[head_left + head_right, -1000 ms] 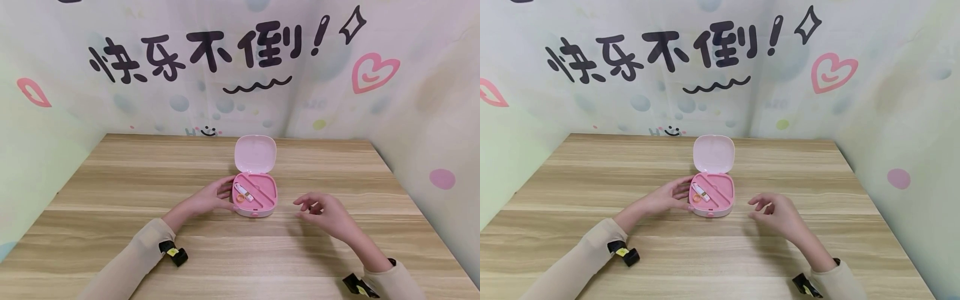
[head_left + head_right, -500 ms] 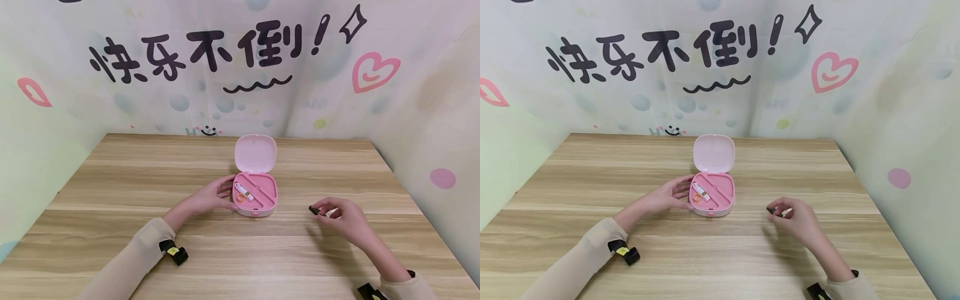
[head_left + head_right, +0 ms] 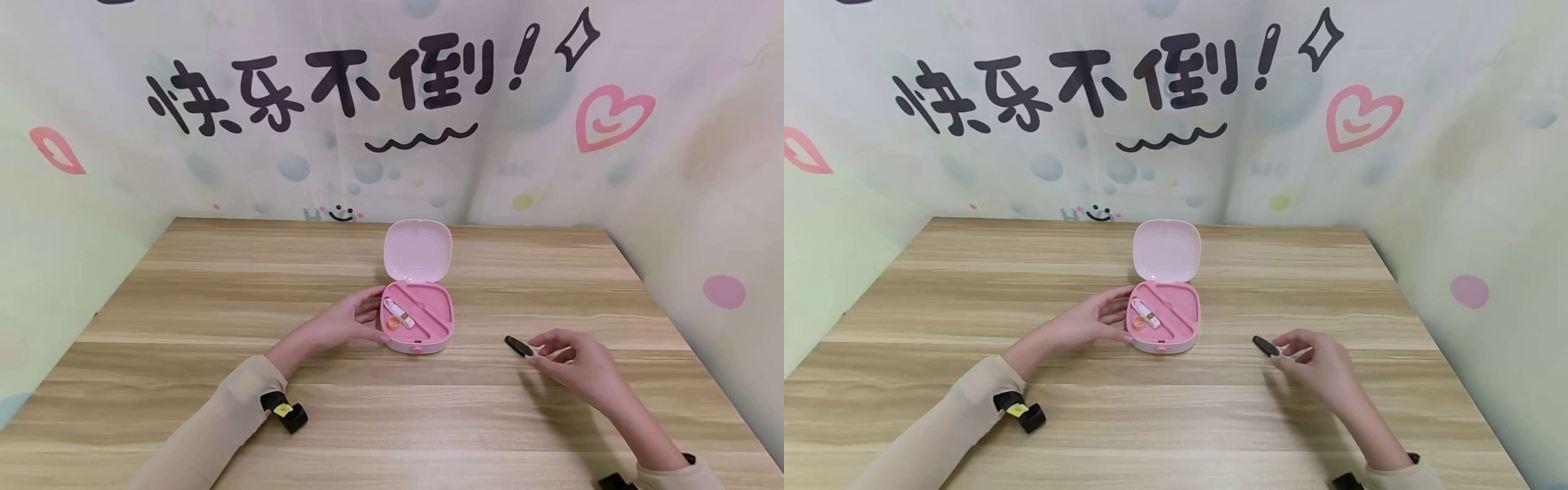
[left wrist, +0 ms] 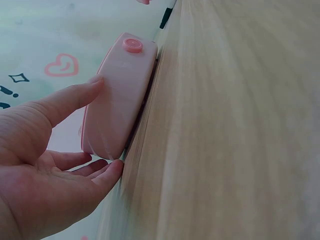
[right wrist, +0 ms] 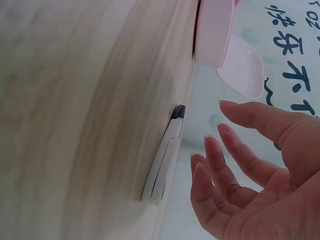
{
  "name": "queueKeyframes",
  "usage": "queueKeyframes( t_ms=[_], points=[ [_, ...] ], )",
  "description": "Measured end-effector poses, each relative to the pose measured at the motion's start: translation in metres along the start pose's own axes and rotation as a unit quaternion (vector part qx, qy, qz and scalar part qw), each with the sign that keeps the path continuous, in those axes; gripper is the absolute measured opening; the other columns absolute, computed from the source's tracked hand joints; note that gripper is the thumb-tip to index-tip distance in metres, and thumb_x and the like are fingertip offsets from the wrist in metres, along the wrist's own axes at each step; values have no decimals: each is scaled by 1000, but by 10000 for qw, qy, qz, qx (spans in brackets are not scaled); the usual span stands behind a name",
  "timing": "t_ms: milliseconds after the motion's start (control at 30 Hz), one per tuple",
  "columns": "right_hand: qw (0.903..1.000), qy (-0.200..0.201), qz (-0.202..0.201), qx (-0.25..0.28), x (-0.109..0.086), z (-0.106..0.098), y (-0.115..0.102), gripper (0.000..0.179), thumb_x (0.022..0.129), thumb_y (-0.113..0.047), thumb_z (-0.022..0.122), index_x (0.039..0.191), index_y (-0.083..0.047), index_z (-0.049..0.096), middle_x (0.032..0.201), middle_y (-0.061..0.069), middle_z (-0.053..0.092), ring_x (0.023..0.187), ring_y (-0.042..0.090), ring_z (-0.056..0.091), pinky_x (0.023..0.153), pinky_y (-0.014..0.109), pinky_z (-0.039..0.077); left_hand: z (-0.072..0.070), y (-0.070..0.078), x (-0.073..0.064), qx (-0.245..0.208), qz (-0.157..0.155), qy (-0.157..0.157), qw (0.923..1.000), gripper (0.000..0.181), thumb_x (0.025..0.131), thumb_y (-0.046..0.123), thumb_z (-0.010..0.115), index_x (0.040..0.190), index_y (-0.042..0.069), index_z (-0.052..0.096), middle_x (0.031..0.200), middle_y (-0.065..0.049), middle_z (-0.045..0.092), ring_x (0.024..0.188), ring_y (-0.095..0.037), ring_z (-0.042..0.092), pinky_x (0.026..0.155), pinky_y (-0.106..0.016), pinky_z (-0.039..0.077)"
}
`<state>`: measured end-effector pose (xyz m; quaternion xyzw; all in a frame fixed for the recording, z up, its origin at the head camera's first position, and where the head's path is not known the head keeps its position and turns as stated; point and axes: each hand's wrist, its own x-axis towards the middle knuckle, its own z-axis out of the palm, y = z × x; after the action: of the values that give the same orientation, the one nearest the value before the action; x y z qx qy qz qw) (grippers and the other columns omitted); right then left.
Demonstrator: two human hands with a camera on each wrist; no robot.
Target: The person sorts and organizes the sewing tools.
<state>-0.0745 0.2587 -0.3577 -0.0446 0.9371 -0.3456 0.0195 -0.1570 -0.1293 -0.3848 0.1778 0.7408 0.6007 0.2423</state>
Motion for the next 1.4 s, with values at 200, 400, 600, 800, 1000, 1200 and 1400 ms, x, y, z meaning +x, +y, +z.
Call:
queueKeyframes(
  t_ms=[200, 400, 600, 800, 1000, 1200, 1400],
  points=[
    [9999, 14, 100, -79, 0, -1, 5, 26, 82, -16, 83, 104, -4, 74, 95, 11, 73, 78, 17, 64, 58, 23, 52, 0, 1, 0, 20, 13, -18, 10000, 91, 83, 0, 78, 157, 1, 24, 161, -22, 28, 147, -37, 32, 120, -43, 35],
    [9998, -170, 100, 33, 0, -2, 13, 28, 79, -11, 84, 103, -2, 74, 93, 11, 71, 77, 18, 65, 58, 22, 53, 0, 1, 0, 74, 8, -8, 10000, 91, 84, 1, 78, 157, 2, 24, 161, -22, 29, 147, -37, 33, 120, -43, 35],
    [9991, -364, 118, 162, 2, -4, 18, 32, 78, -9, 85, 106, 1, 72, 92, 10, 70, 76, 17, 66, 57, 23, 55, 1, 1, 0, 104, 30, -16, 9999, 91, 84, 3, 79, 157, 2, 24, 161, -23, 29, 147, -38, 33, 119, -43, 35],
    [9988, -450, 128, 137, 5, -6, 21, 32, 77, -6, 84, 106, 3, 72, 91, 10, 69, 78, 19, 67, 55, 23, 55, 1, 1, 0, 117, 22, -5, 9999, 91, 84, 2, 79, 157, 2, 24, 160, -23, 29, 147, -37, 33, 119, -42, 35],
    [9972, -657, 268, 242, 6, -9, 25, 31, 77, -3, 83, 104, 5, 71, 86, 7, 65, 74, 14, 65, 53, 23, 54, 0, 1, 0, 162, -40, 33, 9999, 92, 83, 1, 79, 157, 3, 26, 161, -20, 30, 147, -35, 33, 119, -40, 36],
    [9960, -802, 347, 202, 8, -9, 28, 28, 80, -5, 81, 104, 5, 70, 84, 5, 62, 73, 12, 62, 53, 22, 52, 0, 0, 0, 202, -26, 32, 9998, 91, 83, 2, 79, 157, 4, 26, 160, -20, 31, 147, -35, 34, 118, -40, 37],
    [9968, -784, 167, 22, 9, -7, 28, 23, 83, -9, 80, 102, 3, 72, 85, 4, 65, 74, 13, 62, 55, 21, 51, -1, -1, 1, 233, 27, 6, 9997, 90, 84, 2, 79, 157, 3, 26, 160, -21, 31, 146, -36, 34, 119, -41, 36]
  ],
)
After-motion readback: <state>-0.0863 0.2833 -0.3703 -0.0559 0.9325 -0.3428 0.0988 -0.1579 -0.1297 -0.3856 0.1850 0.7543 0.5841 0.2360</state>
